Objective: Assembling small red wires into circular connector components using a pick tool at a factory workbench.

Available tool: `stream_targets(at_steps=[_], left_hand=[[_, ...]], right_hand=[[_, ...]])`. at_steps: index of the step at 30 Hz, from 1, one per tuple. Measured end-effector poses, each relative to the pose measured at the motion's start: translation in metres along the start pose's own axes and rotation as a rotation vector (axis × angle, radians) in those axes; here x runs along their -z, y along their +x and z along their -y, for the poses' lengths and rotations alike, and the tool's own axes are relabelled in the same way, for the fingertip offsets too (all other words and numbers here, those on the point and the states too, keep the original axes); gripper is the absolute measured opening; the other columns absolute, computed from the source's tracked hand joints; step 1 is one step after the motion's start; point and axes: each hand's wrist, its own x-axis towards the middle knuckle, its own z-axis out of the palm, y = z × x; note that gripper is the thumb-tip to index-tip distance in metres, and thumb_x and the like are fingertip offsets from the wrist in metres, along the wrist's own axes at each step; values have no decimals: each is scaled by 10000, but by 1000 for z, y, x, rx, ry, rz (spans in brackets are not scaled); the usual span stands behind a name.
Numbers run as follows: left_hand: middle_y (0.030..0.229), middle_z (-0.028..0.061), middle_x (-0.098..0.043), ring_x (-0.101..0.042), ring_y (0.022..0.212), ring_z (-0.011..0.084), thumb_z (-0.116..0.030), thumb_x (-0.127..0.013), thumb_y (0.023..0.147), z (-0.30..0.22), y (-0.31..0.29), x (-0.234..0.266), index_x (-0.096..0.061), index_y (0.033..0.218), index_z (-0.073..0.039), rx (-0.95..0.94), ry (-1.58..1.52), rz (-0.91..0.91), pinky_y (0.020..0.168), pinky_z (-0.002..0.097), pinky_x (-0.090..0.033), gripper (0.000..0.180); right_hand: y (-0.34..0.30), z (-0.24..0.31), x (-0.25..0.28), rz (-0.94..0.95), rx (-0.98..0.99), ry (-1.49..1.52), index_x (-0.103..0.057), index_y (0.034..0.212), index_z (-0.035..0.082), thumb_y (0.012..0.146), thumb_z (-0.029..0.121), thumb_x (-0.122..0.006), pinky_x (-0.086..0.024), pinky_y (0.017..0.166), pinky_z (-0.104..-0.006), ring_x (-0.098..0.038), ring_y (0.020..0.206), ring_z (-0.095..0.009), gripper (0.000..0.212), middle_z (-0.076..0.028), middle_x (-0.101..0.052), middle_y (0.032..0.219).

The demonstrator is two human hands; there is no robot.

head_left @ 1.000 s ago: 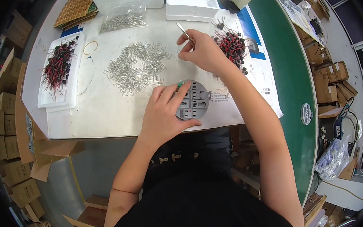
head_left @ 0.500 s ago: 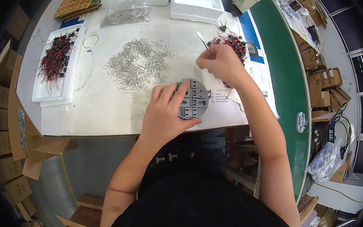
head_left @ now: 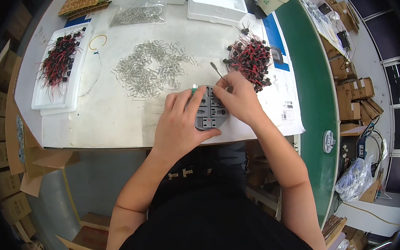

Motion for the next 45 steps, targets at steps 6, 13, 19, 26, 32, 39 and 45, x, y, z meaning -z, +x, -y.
stream_targets(at_steps=[6, 13, 19, 26, 32, 39, 45], left_hand=[[1316, 133, -576, -540, 1191, 344, -413, -985, 594, -3, 1, 3, -557, 1463, -48, 2, 2, 40, 1040, 442, -502, 1035], [1324, 136, -579, -538, 1203, 356, -411, -992, 579, 0, 1, 6, -564, 1468, -64, 15, -18, 49, 1047, 454, -496, 1046], [1373, 143, -568, -517, 1248, 386, -429, -1009, 528, 4, 3, 4, -577, 1485, -88, 29, -72, 88, 1070, 484, -477, 1103], [1232, 131, -666, -627, 1123, 286, -241, -926, 762, 14, 7, 14, -633, 1409, -69, 75, -188, 48, 981, 410, -528, 731], [962, 117, -726, -718, 897, 283, -128, -800, 911, 10, 35, 25, -725, 1215, -63, 46, -176, -78, 803, 389, -576, 320], [929, 150, -723, -710, 824, 320, -112, -744, 934, -5, 75, 30, -734, 1091, -19, 15, -95, 377, 742, 413, -563, 182], [935, 161, -720, -699, 826, 358, -140, -739, 936, -11, 84, 25, -732, 1095, -16, -24, -10, 410, 750, 437, -559, 202]], right_hand=[[-3, 8, 5, 73, -26, -63, -688, 921, -16, 886, 183, -805, -503, 667, -340, -604, 727, -188, 233, -110, -656, 887], [-13, 3, 23, 61, 218, -97, -749, 1066, 35, 877, 119, -795, -549, 684, -354, -679, 777, -250, 212, -122, -695, 1076], [-38, -2, 25, 113, 370, -239, -750, 1286, 148, 876, 101, -796, -608, 753, -397, -742, 811, -311, 415, -109, -700, 1249], [-50, -14, 9, -124, 478, -256, -709, 1273, 151, 872, 237, -822, -572, 593, -361, -733, 728, -237, 425, -80, -685, 1217], [-67, -21, -10, -247, 530, -243, -718, 1207, 96, 877, 192, -820, -543, 550, -341, -694, 665, -216, 359, -79, -686, 1198], [-66, -22, -10, -278, 527, -219, -716, 1183, 95, 886, 192, -811, -528, 549, -332, -671, 632, -211, 327, -66, -678, 1177], [-67, -21, -11, -281, 515, -225, -709, 1200, 99, 898, 198, -803, -524, 548, -331, -662, 622, -203, 332, -56, -672, 1167]])
